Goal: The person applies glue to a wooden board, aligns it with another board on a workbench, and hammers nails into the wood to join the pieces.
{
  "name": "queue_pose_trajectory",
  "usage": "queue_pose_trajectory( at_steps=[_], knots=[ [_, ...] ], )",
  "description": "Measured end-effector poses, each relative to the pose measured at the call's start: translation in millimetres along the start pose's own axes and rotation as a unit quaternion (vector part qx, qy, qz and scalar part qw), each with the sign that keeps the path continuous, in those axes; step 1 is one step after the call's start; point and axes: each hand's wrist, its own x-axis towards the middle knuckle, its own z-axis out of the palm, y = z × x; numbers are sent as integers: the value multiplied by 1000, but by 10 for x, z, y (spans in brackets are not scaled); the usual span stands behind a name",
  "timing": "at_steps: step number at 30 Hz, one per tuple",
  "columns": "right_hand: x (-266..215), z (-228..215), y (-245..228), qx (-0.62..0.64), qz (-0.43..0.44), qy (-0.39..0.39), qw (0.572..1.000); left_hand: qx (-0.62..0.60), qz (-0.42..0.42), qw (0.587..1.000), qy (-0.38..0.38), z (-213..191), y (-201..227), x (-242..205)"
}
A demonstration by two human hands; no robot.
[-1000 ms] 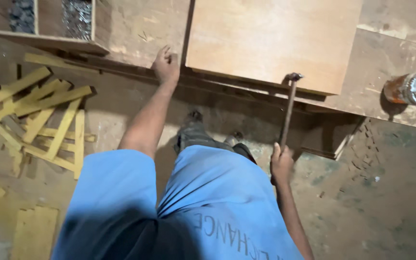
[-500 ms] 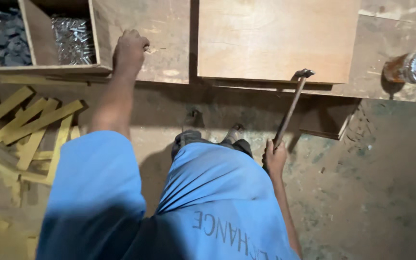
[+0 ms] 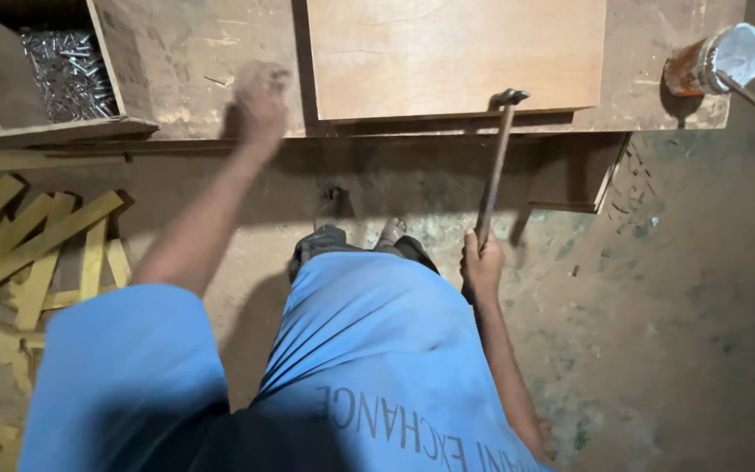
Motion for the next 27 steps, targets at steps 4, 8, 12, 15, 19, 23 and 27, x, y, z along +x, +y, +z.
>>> queue_pose_trajectory(
  at_steps=[4, 8, 12, 15, 19, 23, 27],
  knots=[
    [-46, -45, -21, -30, -22, -50, 998, -129, -31, 991, 4, 349, 497, -426],
    [-112, -122, -221, -87, -89, -109, 986, -117, 28, 992, 34, 439, 684, -565],
    [-118, -168, -494, -162, -186, -151, 957, -110, 37, 992, 58, 507, 714, -556],
    [-117, -160, -659, -157, -183, -187, 952, -94, 25, 993, 64, 580, 706, -597],
    [-132, -154, -791, -157, -213, -206, 942, -92, 12, 992, 82, 683, 651, -629],
    [-104, -163, -831, -216, -263, -184, 922, -104, 12, 990, 91, 769, 589, -645],
    [-32, -143, -810, -219, -236, -195, 927, -68, 5, 992, 106, 835, 572, -665]
  ],
)
